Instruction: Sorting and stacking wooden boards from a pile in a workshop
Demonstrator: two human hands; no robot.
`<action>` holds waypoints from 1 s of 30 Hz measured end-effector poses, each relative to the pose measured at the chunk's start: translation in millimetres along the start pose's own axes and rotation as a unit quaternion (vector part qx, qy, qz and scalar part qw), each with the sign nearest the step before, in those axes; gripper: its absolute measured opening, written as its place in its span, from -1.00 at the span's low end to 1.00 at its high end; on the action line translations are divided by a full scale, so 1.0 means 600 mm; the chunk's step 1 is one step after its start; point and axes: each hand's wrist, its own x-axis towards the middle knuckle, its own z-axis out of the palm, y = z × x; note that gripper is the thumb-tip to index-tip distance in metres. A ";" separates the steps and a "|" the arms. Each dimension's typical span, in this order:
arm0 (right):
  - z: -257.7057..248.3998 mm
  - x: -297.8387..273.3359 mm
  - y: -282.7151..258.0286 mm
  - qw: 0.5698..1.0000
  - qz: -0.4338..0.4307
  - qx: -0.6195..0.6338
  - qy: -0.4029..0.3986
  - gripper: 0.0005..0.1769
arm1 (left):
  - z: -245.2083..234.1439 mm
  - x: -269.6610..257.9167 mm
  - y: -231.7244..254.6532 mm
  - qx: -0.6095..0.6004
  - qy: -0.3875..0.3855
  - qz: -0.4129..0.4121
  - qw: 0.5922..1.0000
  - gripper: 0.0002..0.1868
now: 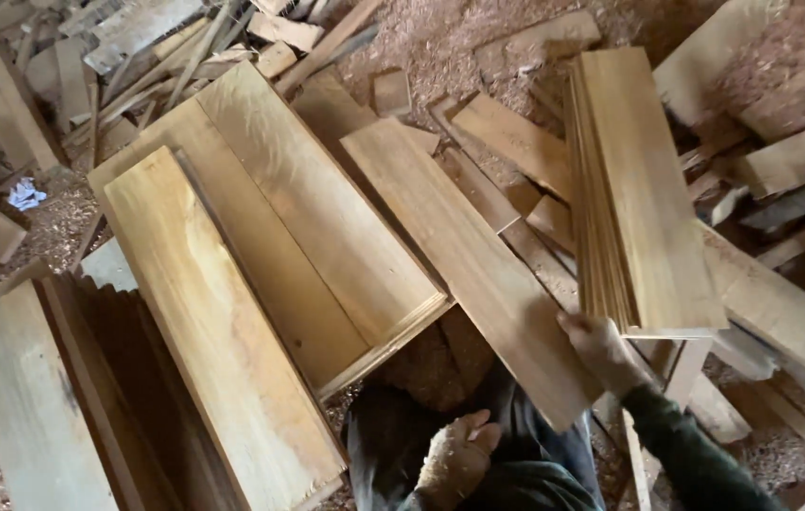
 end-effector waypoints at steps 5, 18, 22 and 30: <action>-0.008 -0.051 0.009 0.994 -0.005 0.103 -0.027 -0.69 | 0.005 -0.057 0.032 -0.005 -0.041 0.133 0.990 -0.29; 0.190 -0.174 -0.266 0.912 0.067 0.257 -0.312 -0.32 | -0.077 -0.167 0.079 -0.350 0.101 0.405 0.838 -0.13; 0.218 -0.180 -0.285 0.844 0.123 0.376 -0.361 -0.51 | -0.103 -0.151 0.065 -0.387 0.138 0.350 0.842 -0.17; 0.250 -0.155 -0.228 0.831 0.147 0.403 -0.353 -0.47 | -0.100 -0.158 0.078 -0.354 0.183 0.254 0.881 -0.14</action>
